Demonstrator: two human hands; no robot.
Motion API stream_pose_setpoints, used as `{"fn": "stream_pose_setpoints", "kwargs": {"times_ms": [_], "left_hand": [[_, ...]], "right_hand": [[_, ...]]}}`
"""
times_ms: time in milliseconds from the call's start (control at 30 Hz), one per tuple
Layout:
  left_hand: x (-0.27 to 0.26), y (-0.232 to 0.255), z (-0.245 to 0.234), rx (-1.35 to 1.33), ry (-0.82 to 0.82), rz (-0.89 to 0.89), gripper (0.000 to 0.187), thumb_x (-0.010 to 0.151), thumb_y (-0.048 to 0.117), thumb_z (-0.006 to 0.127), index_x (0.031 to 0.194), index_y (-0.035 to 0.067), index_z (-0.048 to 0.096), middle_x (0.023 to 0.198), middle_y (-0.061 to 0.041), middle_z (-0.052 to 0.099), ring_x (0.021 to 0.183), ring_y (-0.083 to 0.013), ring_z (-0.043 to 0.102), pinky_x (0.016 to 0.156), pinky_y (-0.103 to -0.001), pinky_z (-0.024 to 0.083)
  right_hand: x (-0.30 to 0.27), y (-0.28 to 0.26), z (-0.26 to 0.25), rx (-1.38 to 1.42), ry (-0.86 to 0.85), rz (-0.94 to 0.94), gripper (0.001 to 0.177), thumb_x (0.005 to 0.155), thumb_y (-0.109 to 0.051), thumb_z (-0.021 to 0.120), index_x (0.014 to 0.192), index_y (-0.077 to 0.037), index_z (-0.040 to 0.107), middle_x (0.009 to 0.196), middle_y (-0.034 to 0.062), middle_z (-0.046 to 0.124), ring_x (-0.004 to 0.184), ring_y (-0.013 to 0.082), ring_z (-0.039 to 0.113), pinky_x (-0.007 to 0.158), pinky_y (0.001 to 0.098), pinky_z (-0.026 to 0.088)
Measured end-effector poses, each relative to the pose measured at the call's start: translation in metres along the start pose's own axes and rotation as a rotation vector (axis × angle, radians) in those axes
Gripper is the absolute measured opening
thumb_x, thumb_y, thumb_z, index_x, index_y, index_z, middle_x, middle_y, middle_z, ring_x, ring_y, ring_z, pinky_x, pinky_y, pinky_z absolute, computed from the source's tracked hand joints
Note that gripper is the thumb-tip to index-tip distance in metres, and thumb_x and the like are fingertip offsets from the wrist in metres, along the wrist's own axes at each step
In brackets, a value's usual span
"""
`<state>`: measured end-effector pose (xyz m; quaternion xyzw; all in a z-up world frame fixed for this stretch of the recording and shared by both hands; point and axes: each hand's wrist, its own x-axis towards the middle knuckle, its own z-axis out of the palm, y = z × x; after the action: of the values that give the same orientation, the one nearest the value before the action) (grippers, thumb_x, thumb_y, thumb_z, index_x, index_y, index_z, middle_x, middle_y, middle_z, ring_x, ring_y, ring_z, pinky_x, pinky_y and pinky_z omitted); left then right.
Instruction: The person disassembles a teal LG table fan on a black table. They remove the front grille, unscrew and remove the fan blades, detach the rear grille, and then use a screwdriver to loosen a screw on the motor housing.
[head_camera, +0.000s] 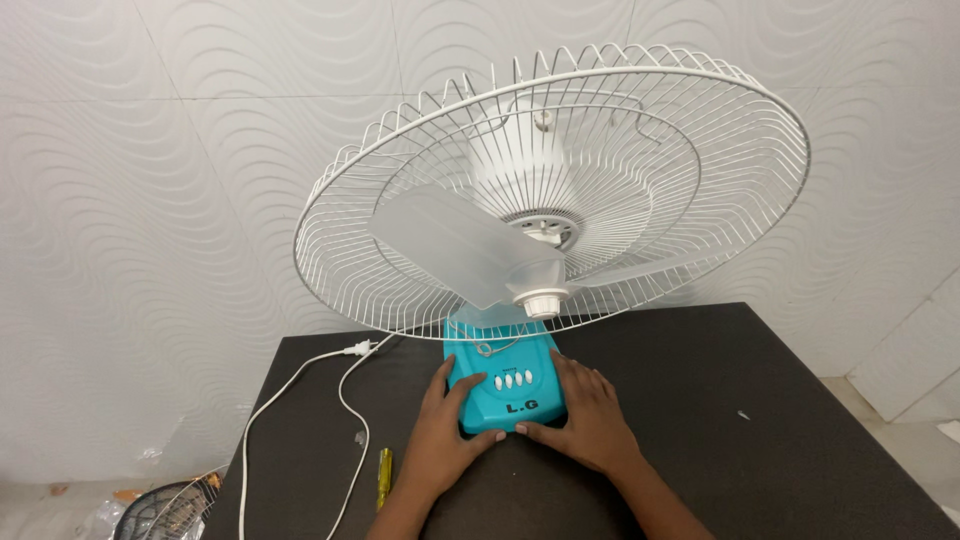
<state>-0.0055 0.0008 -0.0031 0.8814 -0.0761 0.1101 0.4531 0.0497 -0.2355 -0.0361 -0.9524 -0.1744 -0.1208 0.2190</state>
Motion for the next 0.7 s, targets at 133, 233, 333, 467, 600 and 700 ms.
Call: {"fn": "stream_pose_setpoints", "kwargs": {"times_ms": [133, 233, 333, 467, 600, 700], "left_hand": [[-0.002, 0.004, -0.001, 0.007, -0.003, -0.004, 0.085, 0.063, 0.026, 0.094, 0.14, 0.024, 0.058, 0.164, -0.014, 0.023, 0.149, -0.0386, 0.031, 0.112, -0.05, 0.043], [-0.001, 0.012, -0.005, 0.065, -0.046, -0.009, 0.083, 0.067, 0.025, 0.092, 0.141, 0.024, 0.055, 0.166, -0.014, 0.02, 0.148, -0.039, 0.031, 0.112, -0.05, 0.042], [-0.003, 0.016, -0.02, 0.186, -0.148, -0.047, 0.087, 0.072, 0.026, 0.088, 0.149, 0.026, 0.049, 0.168, -0.012, 0.021, 0.145, -0.0359, 0.035, 0.11, -0.047, 0.043], [-0.011, 0.017, -0.051, 0.31, -0.084, 0.022, 0.067, 0.077, 0.026, 0.082, 0.138, 0.017, 0.056, 0.142, -0.011, 0.051, 0.129, -0.0319, 0.054, 0.101, -0.045, 0.049], [-0.02, 0.013, -0.069, 0.549, -0.097, -0.233, 0.044, 0.086, 0.034, 0.079, 0.114, 0.006, 0.06, 0.117, -0.01, 0.062, 0.115, -0.0303, 0.062, 0.091, -0.045, 0.055], [-0.024, 0.003, -0.067, 0.583, -0.185, -0.359, 0.047, 0.083, 0.033, 0.082, 0.114, 0.007, 0.057, 0.116, -0.012, 0.062, 0.112, -0.0312, 0.064, 0.091, -0.045, 0.055]], "right_hand": [[0.002, 0.002, 0.002, 0.01, -0.059, 0.039, 0.126, 0.066, -0.084, 0.068, 0.157, -0.008, 0.026, 0.152, 0.024, 0.04, 0.146, 0.0392, 0.035, 0.12, 0.0592, 0.019], [0.004, 0.001, -0.001, 0.014, -0.07, 0.048, 0.125, 0.067, -0.084, 0.068, 0.157, -0.008, 0.025, 0.154, 0.0246, 0.038, 0.147, 0.0405, 0.032, 0.12, 0.0601, 0.019], [0.004, -0.002, -0.001, -0.002, -0.11, 0.081, 0.125, 0.067, -0.084, 0.068, 0.157, -0.009, 0.023, 0.155, 0.0248, 0.036, 0.148, 0.0415, 0.03, 0.12, 0.0607, 0.018], [0.005, -0.003, -0.003, 0.017, -0.128, 0.098, 0.124, 0.067, -0.082, 0.069, 0.158, -0.012, 0.023, 0.156, 0.0235, 0.035, 0.149, 0.0416, 0.029, 0.121, 0.0603, 0.017], [0.005, 0.0, 0.001, 0.023, -0.113, 0.086, 0.124, 0.066, -0.081, 0.068, 0.158, -0.012, 0.021, 0.158, 0.0227, 0.031, 0.149, 0.0412, 0.028, 0.12, 0.0619, 0.015], [0.006, 0.0, 0.008, 0.056, -0.11, 0.096, 0.123, 0.072, -0.08, 0.066, 0.159, -0.007, 0.019, 0.16, 0.0253, 0.027, 0.15, 0.0436, 0.025, 0.119, 0.0659, 0.014]]}}
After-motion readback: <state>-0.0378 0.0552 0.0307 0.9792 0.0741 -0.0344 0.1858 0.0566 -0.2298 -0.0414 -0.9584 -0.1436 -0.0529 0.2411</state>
